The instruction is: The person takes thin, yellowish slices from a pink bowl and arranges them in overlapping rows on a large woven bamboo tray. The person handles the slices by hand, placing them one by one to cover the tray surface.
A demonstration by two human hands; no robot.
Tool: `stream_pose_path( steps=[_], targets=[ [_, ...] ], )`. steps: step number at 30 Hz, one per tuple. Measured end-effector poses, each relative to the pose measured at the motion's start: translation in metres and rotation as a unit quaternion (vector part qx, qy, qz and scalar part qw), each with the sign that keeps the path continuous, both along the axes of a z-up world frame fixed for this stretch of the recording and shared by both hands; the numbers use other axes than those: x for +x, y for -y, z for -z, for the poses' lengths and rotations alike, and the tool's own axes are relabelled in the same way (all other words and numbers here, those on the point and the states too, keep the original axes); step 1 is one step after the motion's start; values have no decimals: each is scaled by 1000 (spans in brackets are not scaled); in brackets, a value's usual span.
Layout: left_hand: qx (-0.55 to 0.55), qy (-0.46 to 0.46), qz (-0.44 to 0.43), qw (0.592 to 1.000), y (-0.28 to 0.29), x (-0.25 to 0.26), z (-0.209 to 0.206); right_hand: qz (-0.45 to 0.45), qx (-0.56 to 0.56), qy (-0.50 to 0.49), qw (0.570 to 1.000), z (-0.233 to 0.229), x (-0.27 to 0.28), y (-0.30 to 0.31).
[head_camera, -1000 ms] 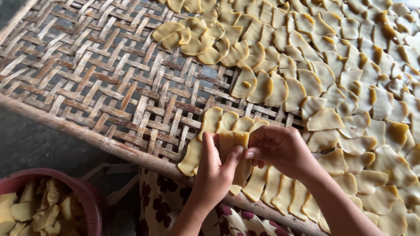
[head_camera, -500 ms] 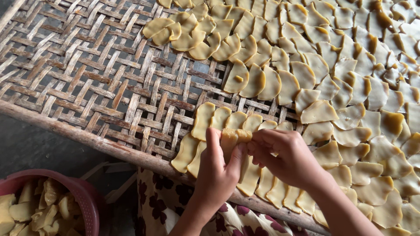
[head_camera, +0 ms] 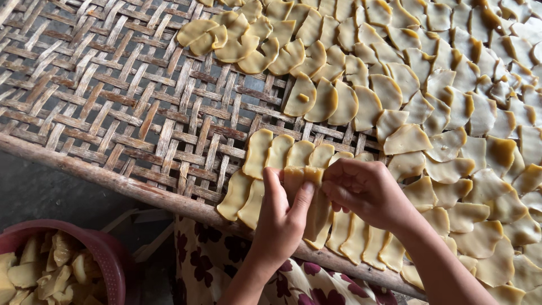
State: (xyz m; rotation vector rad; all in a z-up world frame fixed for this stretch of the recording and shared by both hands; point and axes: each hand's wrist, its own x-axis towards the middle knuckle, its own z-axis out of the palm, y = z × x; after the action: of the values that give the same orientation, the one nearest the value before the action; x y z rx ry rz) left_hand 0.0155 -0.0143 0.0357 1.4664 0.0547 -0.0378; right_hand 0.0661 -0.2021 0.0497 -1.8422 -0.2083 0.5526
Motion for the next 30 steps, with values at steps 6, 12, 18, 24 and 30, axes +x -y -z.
stream_pose_path(
  steps=[6,12,18,24,30],
  targets=[
    [7,-11,11,1000,0,0,4,15,24,-15,999,1,-2,0],
    [13,8,-3,1000,4,-1,5,28,53,-37,997,2,-3,0],
    [-3,-16,9,1000,4,-2,5,30,94,-59,993,5,-3,5],
    [18,14,26,999,2,-2,6,26,92,-36,995,6,-6,7],
    [67,35,20,997,1,-2,7,14,-54,60,997,4,-7,2]
  ],
)
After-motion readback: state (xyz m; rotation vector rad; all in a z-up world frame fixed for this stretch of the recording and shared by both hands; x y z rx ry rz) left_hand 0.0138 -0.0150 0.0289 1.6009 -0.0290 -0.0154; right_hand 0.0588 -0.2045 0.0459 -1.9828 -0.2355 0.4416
